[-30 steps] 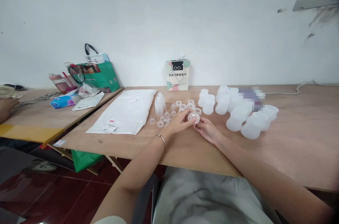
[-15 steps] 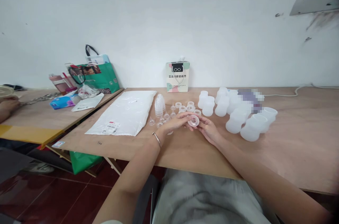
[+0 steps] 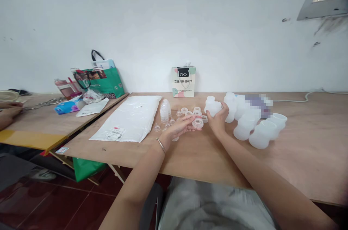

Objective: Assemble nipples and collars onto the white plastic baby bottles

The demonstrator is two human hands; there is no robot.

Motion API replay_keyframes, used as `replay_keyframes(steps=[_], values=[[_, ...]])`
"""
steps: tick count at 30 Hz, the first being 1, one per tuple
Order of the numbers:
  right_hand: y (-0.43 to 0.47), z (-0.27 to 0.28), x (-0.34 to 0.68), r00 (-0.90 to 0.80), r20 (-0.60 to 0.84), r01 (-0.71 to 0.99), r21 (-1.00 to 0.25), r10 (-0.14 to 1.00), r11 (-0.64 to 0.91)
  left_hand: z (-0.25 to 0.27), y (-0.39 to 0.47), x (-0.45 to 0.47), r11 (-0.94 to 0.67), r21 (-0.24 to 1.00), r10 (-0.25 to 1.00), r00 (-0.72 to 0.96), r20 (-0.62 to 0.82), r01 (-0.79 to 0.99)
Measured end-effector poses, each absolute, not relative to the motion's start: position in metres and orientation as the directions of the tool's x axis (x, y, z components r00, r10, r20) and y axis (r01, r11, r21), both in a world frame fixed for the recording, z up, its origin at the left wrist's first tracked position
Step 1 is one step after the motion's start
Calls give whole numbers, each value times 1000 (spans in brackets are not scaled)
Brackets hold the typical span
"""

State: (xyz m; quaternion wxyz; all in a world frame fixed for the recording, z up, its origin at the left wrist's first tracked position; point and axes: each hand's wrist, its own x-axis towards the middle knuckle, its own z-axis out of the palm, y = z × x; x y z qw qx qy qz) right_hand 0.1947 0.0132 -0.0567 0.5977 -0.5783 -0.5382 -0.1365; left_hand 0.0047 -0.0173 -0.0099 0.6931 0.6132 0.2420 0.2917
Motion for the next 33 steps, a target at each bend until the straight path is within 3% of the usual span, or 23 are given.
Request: replay_keyframes(steps=[6, 13, 16, 21, 28, 33], values=[[23, -59, 196, 432, 717, 756, -619, 547, 214, -9, -17, 1, 53, 983, 697, 712, 87, -173], [-12, -54, 183, 161, 899, 744, -381, 407, 549, -9, -14, 3, 48, 899, 771, 588, 243, -435], [-32, -55, 171, 133, 875, 621, -439, 465, 649, -11, -11, 5, 34, 830, 814, 498, 300, -557], [-49, -53, 163, 199, 702, 583, -646, 684, 493, -10, -16, 9, -17, 780, 827, 430, 362, -626], [-53, -48, 162, 51, 665, 602, -616, 745, 509, -10, -18, 14, -165, 817, 826, 375, 421, -553], [-55, -50, 163, 68, 582, 684, -619, 810, 387, -20, -9, 18, -169, 874, 848, 385, 364, -456]])
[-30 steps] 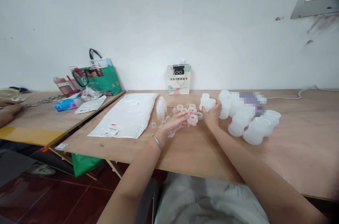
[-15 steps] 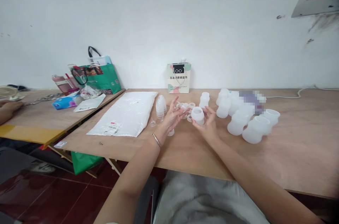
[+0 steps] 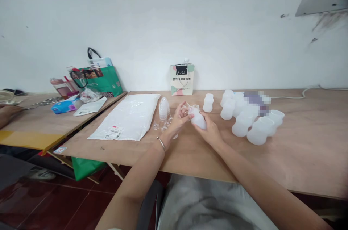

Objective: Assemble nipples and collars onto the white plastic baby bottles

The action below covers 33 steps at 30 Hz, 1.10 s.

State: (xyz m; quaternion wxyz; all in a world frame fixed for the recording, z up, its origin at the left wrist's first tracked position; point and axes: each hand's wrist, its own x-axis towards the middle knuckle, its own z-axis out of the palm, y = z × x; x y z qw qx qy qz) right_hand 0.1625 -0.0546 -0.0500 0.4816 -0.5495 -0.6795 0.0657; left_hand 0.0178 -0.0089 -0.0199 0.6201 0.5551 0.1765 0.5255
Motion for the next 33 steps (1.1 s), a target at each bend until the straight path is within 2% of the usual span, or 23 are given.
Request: replay_keyframes(steps=[4, 9, 11, 13, 16, 18, 21, 26, 33], values=[[-56, -49, 163, 128, 571, 726, -611, 811, 316, -22, -7, 18, -193, 903, 818, 445, 364, -384], [-57, -49, 164, 94, 630, 747, -557, 771, 364, -26, -7, 21, -213, 908, 847, 396, 355, -360], [-57, -48, 164, 104, 628, 709, -591, 771, 386, -28, -8, 22, -214, 907, 859, 372, 351, -362], [-57, -45, 164, 123, 575, 599, -693, 808, 402, -26, -9, 21, -204, 902, 841, 404, 360, -379], [-59, -39, 163, 68, 429, 296, -871, 901, 393, -20, -12, 18, -165, 894, 776, 505, 378, -416], [-60, -35, 161, -31, 289, 59, -955, 957, 290, -16, -13, 16, -111, 901, 743, 567, 356, -420], [-62, -33, 160, -124, 150, -175, -976, 981, 128, -13, -13, 15, -31, 905, 727, 612, 311, -424], [-60, -35, 155, -72, 154, -268, -955, 986, 129, -14, -12, 19, -65, 897, 734, 588, 340, -437], [-64, -38, 152, -129, 155, -373, -923, 979, 97, -19, -2, 15, -125, 943, 858, 444, 259, -309]])
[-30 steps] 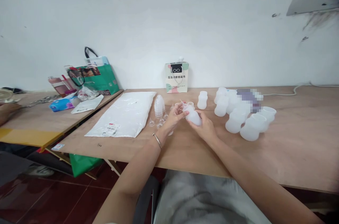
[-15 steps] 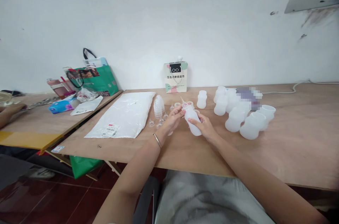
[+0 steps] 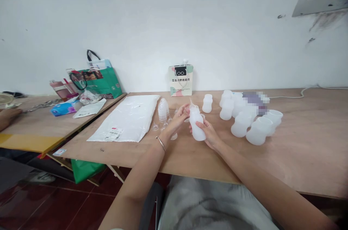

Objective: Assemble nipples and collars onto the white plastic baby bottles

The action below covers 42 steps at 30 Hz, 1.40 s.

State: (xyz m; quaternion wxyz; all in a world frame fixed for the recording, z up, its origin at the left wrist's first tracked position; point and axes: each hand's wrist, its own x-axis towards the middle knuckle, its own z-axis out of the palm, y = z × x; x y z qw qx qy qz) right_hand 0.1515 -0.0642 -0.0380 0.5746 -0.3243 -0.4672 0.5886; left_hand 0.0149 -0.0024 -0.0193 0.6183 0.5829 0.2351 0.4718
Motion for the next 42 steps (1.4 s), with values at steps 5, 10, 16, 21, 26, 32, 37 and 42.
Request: replay_keyframes(steps=[5, 10, 16, 21, 26, 32, 37, 42], values=[[-64, -37, 151, -93, 137, -379, -921, 986, 93, -20, 0, 13, -128, 918, 845, 444, 299, -374], [-63, -38, 152, -110, 150, -359, -928, 983, 101, -25, 4, 16, -140, 937, 864, 423, 274, -320], [-62, -40, 154, -116, 168, -348, -930, 979, 118, -26, 1, 16, -123, 940, 878, 406, 253, -320], [-61, -41, 154, -97, 161, -330, -936, 982, 121, -24, -1, 19, -202, 945, 865, 405, 295, -257], [-57, -45, 154, -12, 209, -222, -954, 978, 201, -23, 1, 18, -217, 945, 885, 359, 296, -242], [-55, -46, 152, 91, 319, -32, -946, 943, 323, -17, -7, 19, -235, 951, 856, 420, 301, -202], [-59, -42, 158, -297, 33, -356, -931, 954, -78, -18, -12, 20, -205, 938, 812, 487, 322, -278], [-60, -43, 166, -506, 76, -461, -866, 859, -195, -20, -16, 20, -208, 930, 777, 526, 346, -304]])
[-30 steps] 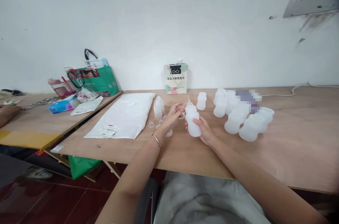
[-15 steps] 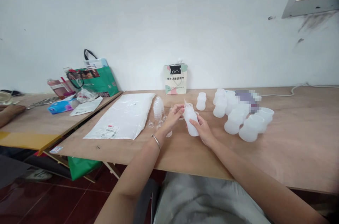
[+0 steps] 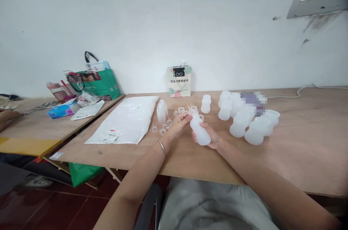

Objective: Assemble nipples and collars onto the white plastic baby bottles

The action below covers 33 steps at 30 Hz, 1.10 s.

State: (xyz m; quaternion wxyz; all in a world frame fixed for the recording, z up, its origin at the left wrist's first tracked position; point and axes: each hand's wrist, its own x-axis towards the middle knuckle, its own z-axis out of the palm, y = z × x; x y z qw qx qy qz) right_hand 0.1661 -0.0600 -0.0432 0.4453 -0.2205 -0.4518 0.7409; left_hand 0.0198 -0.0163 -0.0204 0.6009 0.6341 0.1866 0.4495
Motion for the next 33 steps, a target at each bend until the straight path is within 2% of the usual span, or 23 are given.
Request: replay_keyframes(steps=[5, 8, 11, 13, 15, 17, 19, 21, 24, 30, 33], values=[[-60, -46, 166, -536, 88, -464, -862, 840, -206, -23, -16, 20, -209, 929, 732, 581, 355, -305], [-60, -46, 161, -443, 95, -450, -884, 892, -129, -22, -16, 21, -350, 916, 741, 539, 399, -196], [-57, -48, 155, -217, 117, -410, -912, 969, 18, -14, -14, 16, -610, 792, 746, 363, 558, 35], [-55, -50, 152, -99, 139, -350, -932, 985, 97, -6, -10, 5, -700, 675, 712, 150, 686, 234], [-54, -52, 152, -54, 171, -271, -951, 984, 150, 1, -3, -11, -651, 593, 637, -84, 766, 474], [-54, -52, 153, -43, 214, -177, -963, 976, 203, 4, 6, -26, -472, 556, 573, -241, 783, 684], [-55, -51, 153, -38, 262, -80, -963, 964, 258, 3, 15, -36, -256, 544, 591, -316, 742, 799], [-55, -50, 153, -34, 300, 8, -954, 953, 300, -2, 21, -42, -100, 533, 663, -343, 666, 841], [-56, -49, 152, -21, 346, 127, -930, 938, 346, -9, 26, -42, -17, 511, 759, -322, 566, 859], [-56, -48, 152, -19, 367, 235, -903, 930, 360, -13, 29, -43, -1, 525, 807, -309, 503, 851], [-56, -50, 152, -26, 372, 267, -892, 928, 365, -7, 26, -45, -51, 565, 780, -321, 538, 823]])
